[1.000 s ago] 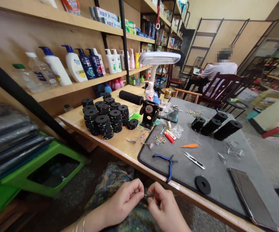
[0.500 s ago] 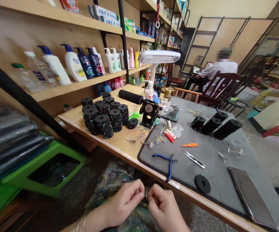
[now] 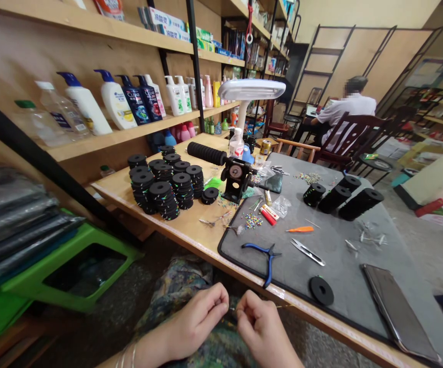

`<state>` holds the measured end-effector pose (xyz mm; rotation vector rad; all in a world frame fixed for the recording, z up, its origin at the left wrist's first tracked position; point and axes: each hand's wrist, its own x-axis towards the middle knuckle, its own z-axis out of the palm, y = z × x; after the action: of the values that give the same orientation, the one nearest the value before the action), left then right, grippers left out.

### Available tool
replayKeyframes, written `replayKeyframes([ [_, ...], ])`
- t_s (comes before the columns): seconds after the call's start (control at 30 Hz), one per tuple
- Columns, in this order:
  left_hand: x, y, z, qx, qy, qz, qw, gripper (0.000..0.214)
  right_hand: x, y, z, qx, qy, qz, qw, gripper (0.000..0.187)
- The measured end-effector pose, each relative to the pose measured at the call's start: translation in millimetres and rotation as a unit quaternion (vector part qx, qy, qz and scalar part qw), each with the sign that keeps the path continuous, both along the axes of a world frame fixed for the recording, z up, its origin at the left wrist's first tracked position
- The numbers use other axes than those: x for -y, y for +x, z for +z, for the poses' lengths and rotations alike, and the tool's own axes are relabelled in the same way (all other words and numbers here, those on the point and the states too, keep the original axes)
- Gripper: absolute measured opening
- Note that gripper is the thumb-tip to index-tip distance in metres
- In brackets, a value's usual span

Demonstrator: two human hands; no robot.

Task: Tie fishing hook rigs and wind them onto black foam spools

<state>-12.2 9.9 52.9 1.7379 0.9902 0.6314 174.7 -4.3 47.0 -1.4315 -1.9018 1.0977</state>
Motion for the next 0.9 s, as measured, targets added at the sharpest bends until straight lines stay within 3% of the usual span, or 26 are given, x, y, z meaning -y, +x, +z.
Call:
replayKeyframes([
  [0.07,0.3,0.2,-1.7,0.006,-0.015,0.001,1.0,0.006,-0.3,-0.2,-1.0,-0.001,0.002,0.001,1.0,0.014],
  [0.27,0.8,2.9,-2.9,-0.008,-0.02,0.02,1.0,0.017,-0.7,0.0,-3.3,-0.002,0.01,0.003,1.0,0.013],
  [0.4,-0.1,3.3,-2.6,0.004,-0.017,0.019,1.0,0.002,-0.5,1.3,-3.4,0.006,0.011,0.002,1.0,0.013],
  [0.5,-0.1,2.8,-2.3,0.007,-0.01,0.015,1.0,0.012,-0.2,1.5,-4.7,0.01,0.012,0.003,1.0,0.014],
  [0.9,-0.3,2.1,-9.6,-0.008,0.013,0.022,1.0,0.014,1.0,1.3,-12.2,-0.018,0.024,-0.002,1.0,0.017],
])
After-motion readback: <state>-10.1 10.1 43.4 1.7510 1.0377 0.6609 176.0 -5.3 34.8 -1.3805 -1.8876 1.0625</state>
